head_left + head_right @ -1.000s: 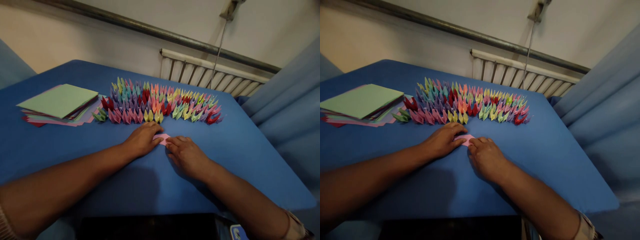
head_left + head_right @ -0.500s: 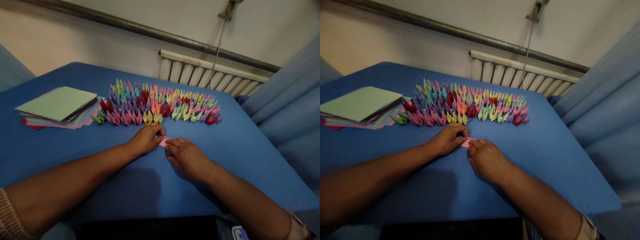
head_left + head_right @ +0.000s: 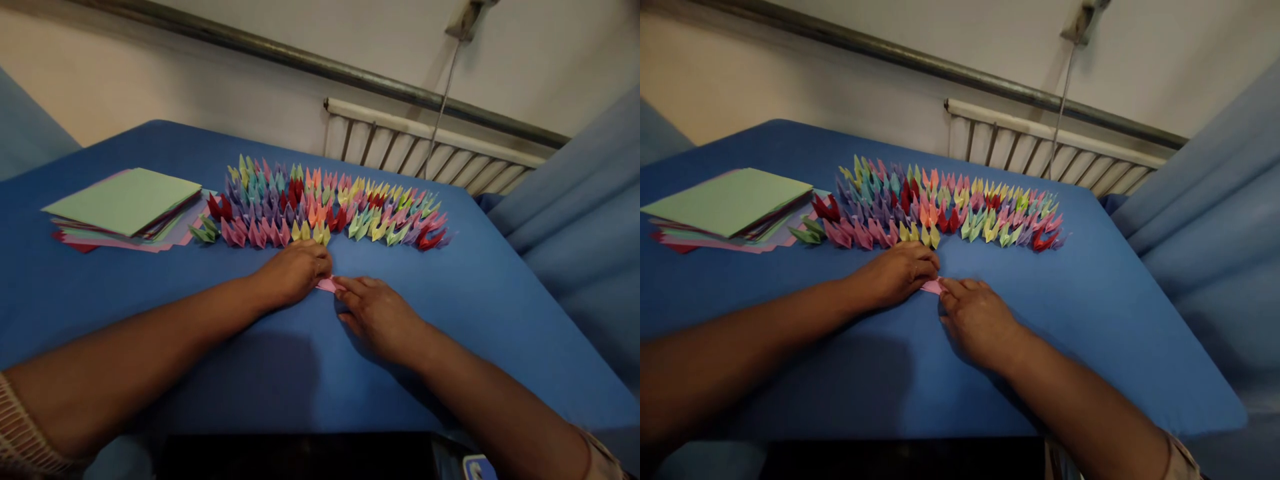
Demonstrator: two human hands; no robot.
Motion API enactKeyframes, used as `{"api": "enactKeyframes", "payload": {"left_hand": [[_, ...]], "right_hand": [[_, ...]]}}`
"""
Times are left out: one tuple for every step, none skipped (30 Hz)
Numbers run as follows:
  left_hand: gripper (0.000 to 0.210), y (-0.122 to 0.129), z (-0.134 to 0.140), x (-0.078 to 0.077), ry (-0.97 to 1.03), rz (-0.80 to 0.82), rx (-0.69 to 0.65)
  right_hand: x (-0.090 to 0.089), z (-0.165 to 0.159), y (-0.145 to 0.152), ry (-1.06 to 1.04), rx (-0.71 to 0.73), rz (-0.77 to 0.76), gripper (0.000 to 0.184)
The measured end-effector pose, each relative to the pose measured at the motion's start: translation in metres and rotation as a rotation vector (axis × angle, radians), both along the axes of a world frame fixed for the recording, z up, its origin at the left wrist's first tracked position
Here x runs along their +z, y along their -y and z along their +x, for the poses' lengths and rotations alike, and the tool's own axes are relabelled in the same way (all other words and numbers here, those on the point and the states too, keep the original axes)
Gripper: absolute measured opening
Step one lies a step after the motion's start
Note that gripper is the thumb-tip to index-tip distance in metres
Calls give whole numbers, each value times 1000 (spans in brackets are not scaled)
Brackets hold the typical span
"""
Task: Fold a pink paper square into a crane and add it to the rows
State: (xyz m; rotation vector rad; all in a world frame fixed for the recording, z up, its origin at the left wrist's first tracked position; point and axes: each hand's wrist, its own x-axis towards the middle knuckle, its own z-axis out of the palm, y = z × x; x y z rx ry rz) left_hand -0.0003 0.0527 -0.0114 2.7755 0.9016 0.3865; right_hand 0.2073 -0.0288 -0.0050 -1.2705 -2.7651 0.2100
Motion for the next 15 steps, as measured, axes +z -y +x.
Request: {"api": "enactKeyframes", "payload": {"left_hand": [[20, 0, -2, 1, -9, -10, -23], [21, 1, -3, 3, -15, -23, -44], [21, 1, -5, 5, -17, -40, -61], [22, 2, -6, 7, -14, -55, -70], [22, 4, -8, 8, -8, -67, -72], [22, 5, -9, 10, -3, -73, -71], [22, 6, -10, 11, 0, -73, -69], [21, 8, -10, 11, 1, -67, -67], [21, 9, -10, 11, 1, -59, -69], [21, 11, -10, 10, 1, -53, -74], [22, 12, -10, 9, 5, -49, -78], [22, 12, -9, 8, 12, -47, -79], [22, 13, -9, 7, 19, -49, -79], [22, 13, -8, 6, 26, -53, -78], [22, 13, -8, 5, 30, -59, -75]], "right_hand": [[0, 0, 0, 3, 3, -3, 39], [1, 0, 1, 6, 1, -5, 38], [2, 0, 1, 10, -4, -5, 38], [3, 0, 1, 16, -10, -4, 37], [4, 0, 1, 23, -15, -4, 37], [4, -1, 1, 29, -18, -4, 37], [5, 0, 2, 33, -20, -5, 37], [5, 0, 2, 33, -23, -5, 37], [5, 0, 2, 29, -28, -5, 38], [4, 0, 3, 21, -36, -3, 38], [4, 1, 3, 9, -47, 1, 39], [3, 1, 4, -1, -60, 8, 39], [3, 2, 4, -5, -70, 16, 39], [3, 2, 4, -2, -73, 23, 39], [4, 3, 4, 10, -69, 28, 38]]}}
